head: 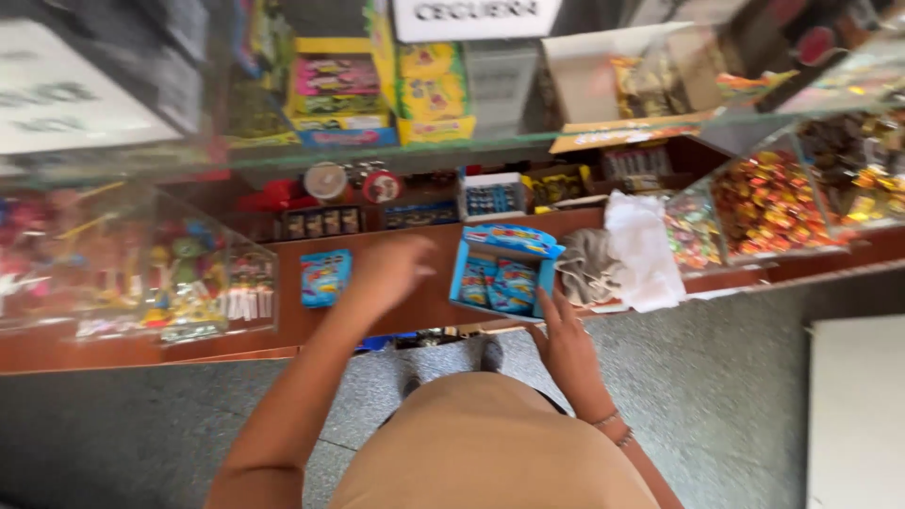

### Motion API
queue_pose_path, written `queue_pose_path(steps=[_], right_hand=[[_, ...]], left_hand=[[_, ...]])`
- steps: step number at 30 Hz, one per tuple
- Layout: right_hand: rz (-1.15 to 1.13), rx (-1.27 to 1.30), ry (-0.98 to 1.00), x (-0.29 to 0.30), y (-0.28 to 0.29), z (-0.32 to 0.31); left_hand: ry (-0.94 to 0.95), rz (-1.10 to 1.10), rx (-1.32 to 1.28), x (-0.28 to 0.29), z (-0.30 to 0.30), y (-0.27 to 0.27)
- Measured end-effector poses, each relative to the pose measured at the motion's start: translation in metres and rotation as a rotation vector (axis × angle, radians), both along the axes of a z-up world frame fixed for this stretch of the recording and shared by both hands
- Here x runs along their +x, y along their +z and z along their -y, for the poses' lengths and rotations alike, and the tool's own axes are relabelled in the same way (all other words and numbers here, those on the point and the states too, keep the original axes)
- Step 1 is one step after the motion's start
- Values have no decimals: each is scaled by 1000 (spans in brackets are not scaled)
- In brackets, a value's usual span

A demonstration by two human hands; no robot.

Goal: Organizing and rearranging various snack boxes and packets inside a glass display case at a checkout counter.

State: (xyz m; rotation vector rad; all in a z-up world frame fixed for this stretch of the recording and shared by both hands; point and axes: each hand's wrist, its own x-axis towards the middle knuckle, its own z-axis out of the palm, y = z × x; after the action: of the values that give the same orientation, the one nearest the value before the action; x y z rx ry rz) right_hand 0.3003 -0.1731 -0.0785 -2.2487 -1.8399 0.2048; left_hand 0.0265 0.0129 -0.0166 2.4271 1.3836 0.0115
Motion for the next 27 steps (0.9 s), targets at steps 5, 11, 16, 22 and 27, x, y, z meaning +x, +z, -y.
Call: queue_pose_path(steps=[5, 11, 16, 22, 27], right_hand=[[121, 89, 47, 8, -16, 1], [193, 242, 110, 7, -11, 1], [228, 250, 81, 2, -16, 6], [157, 193, 66, 5, -31, 9], [142, 172, 78, 8, -37, 10]], left_hand=[[-199, 258, -151, 125, 24, -76], [-212, 27, -101, 173, 3, -139], [-211, -102, -274, 177, -17, -140], [-262, -110, -545, 171, -19, -113], [-243, 73, -665, 160, -9, -96]])
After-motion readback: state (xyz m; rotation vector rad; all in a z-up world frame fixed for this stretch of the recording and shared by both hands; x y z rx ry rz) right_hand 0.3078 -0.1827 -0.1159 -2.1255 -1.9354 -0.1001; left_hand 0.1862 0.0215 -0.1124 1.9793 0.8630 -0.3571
